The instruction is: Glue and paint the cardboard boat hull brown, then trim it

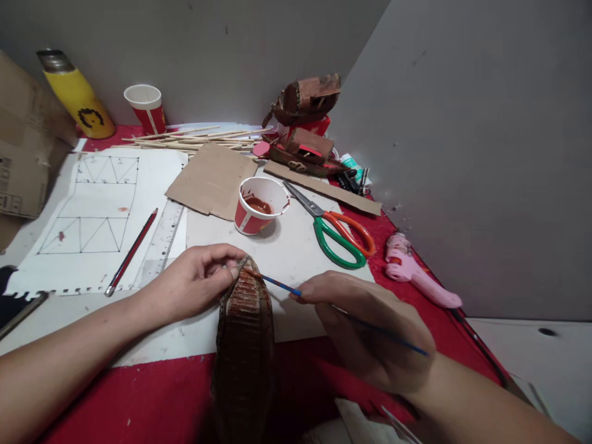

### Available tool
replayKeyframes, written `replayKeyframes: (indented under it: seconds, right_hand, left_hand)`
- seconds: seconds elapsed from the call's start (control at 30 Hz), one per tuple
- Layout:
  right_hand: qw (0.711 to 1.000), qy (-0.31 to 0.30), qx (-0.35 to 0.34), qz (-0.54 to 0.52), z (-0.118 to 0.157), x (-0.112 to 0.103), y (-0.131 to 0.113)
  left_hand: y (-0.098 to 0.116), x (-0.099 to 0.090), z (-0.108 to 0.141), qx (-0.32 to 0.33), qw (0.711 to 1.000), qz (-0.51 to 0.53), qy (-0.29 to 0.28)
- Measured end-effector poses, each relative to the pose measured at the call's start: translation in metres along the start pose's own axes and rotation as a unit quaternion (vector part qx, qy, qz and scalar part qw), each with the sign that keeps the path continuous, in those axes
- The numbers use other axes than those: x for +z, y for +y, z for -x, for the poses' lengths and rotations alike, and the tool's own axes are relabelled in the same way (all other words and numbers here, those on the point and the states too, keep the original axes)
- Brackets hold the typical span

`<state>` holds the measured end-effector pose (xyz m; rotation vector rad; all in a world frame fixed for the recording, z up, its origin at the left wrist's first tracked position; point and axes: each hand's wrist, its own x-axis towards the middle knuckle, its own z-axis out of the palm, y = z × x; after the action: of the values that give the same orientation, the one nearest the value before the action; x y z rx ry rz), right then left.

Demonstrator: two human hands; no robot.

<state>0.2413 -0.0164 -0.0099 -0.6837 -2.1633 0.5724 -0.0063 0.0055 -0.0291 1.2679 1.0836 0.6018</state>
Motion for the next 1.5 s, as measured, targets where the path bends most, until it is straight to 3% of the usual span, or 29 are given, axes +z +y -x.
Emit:
replayKeyframes:
  seconds: [0.27,0.57,0.77,0.97,1.5]
  right_hand:
    - [0.999,-0.006,0.021,0.043,-0.002,-0.003,-0.009]
    - [0.997,-0.005,0.034,0.067,0.002,-0.004,-0.01]
    - [0.999,-0.008,-0.008,0.04,-0.001,-0.001,-0.006]
    - [0.997,-0.008,0.019,0.074,0.001,-0.003,-0.01]
    - [0.994,-0.033,0.002,0.1,0.004,-0.004,-0.016]
  left_hand:
    - [-0.001,0.002,-0.001,-0.011,0.999,0.036,-0.008]
    - [0.002,0.001,0.001,-0.002,1.0,0.005,-0.006]
    - [-0.002,0.001,0.0,0.006,1.0,0.005,-0.01]
    - [-0.002,0.0,0.0,0.002,1.0,0.002,-0.01]
    - [0.0,0.001,0.001,0.019,1.0,-0.017,0.006]
